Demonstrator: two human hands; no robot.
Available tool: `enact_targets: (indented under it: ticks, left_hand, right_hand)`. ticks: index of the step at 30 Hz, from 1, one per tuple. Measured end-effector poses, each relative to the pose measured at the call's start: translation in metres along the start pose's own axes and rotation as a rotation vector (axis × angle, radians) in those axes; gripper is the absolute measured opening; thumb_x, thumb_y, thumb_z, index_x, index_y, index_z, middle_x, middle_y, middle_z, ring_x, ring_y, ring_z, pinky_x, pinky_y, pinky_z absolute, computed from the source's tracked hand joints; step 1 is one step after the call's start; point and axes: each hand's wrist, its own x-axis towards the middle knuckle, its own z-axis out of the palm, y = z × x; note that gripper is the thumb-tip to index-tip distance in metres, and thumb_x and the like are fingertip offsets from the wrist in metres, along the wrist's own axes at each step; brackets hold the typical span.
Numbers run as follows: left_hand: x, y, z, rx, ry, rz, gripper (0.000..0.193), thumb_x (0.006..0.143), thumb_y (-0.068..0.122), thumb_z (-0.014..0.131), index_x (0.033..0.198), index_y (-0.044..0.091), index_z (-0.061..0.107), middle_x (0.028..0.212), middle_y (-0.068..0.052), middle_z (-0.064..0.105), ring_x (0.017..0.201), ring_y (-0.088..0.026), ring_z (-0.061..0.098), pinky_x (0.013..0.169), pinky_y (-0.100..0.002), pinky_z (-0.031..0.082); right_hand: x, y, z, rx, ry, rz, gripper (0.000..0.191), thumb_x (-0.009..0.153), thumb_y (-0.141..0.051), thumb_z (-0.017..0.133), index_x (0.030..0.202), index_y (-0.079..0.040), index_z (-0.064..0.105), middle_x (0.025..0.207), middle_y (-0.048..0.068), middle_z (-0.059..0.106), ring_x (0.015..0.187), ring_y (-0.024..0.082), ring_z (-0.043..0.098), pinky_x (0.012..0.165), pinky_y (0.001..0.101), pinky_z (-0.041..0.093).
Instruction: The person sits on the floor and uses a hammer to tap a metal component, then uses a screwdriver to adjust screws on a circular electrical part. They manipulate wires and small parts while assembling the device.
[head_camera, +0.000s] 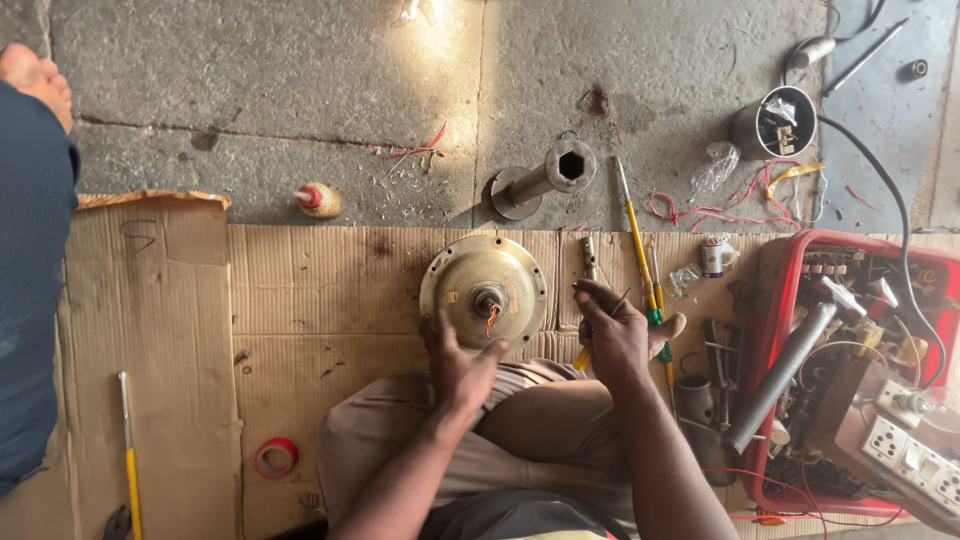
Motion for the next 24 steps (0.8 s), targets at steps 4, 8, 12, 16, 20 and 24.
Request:
enact_targets:
  ticks: [4,8,12,16,20,24]
  left_hand:
    - [0.006,0.016,0.008,0.265,-0.030,0.058,0.117,0.067,0.041,0.092,0.162,0.013,0.030,0.161,-0.035,-0.004,0.152,-0.051,-0.003,0.123,-0.058,0.010]
    - [0.019,0.016,0.000,0.365,0.018,0.295,0.099,0.075,0.040,0.090,0.156,0.017,0.037,0.163,-0.035,-0.002,0.150,-0.057,-0.002,0.121,-0.066,0.006]
    - [0.030,0.018,-0.003,0.529,-0.062,0.265,0.095,0.075,0.037,0.089,0.155,0.028,0.039,0.167,-0.027,-0.006,0.151,-0.054,-0.002,0.125,-0.060,0.012]
    - [0.032,0.024,-0.002,0.595,-0.131,0.179,0.098,0.077,0.037,0.088,0.158,0.032,0.032,0.167,-0.022,-0.012,0.151,-0.054,-0.004,0.123,-0.058,0.017]
    - [0.032,0.027,-0.002,0.621,-0.135,0.170,0.098,0.077,0.036,0.088,0.158,0.033,0.031,0.167,-0.021,-0.013,0.151,-0.054,-0.003,0.123,-0.058,0.020]
    - [0.032,0.028,-0.002,0.655,-0.148,0.154,0.097,0.078,0.037,0.087,0.158,0.035,0.032,0.167,-0.020,-0.013,0.150,-0.055,-0.002,0.122,-0.057,0.023]
  right_hand:
    - [0.007,-0.003,-0.002,-0.093,0.029,0.013,0.033,0.094,-0.012,0.071,0.124,0.000,0.070,0.083,0.003,0.066,0.056,0.007,0.051,0.051,0.0228,0.042]
    - [0.007,-0.003,0.004,-0.160,0.030,0.088,0.031,0.094,-0.013,0.072,0.122,-0.002,0.069,0.086,0.002,0.069,0.058,0.006,0.052,0.052,0.0236,0.045]
    - [0.011,-0.002,0.016,-0.461,0.018,0.103,0.027,0.093,-0.016,0.073,0.119,-0.008,0.074,0.087,0.001,0.074,0.058,0.006,0.055,0.052,0.0244,0.049]
    - [0.019,-0.002,0.032,-0.499,-0.011,-0.004,0.024,0.094,-0.016,0.072,0.116,-0.008,0.077,0.086,0.001,0.076,0.060,0.005,0.059,0.053,0.0235,0.050]
    - [0.024,-0.004,0.044,-0.550,-0.024,-0.064,0.023,0.096,-0.018,0.070,0.115,-0.008,0.078,0.083,0.003,0.076,0.057,0.006,0.058,0.053,0.0250,0.049]
    - [0.029,-0.009,0.049,-0.618,-0.046,-0.100,0.022,0.097,-0.020,0.069,0.115,-0.011,0.078,0.085,0.002,0.077,0.058,0.007,0.061,0.055,0.0264,0.051]
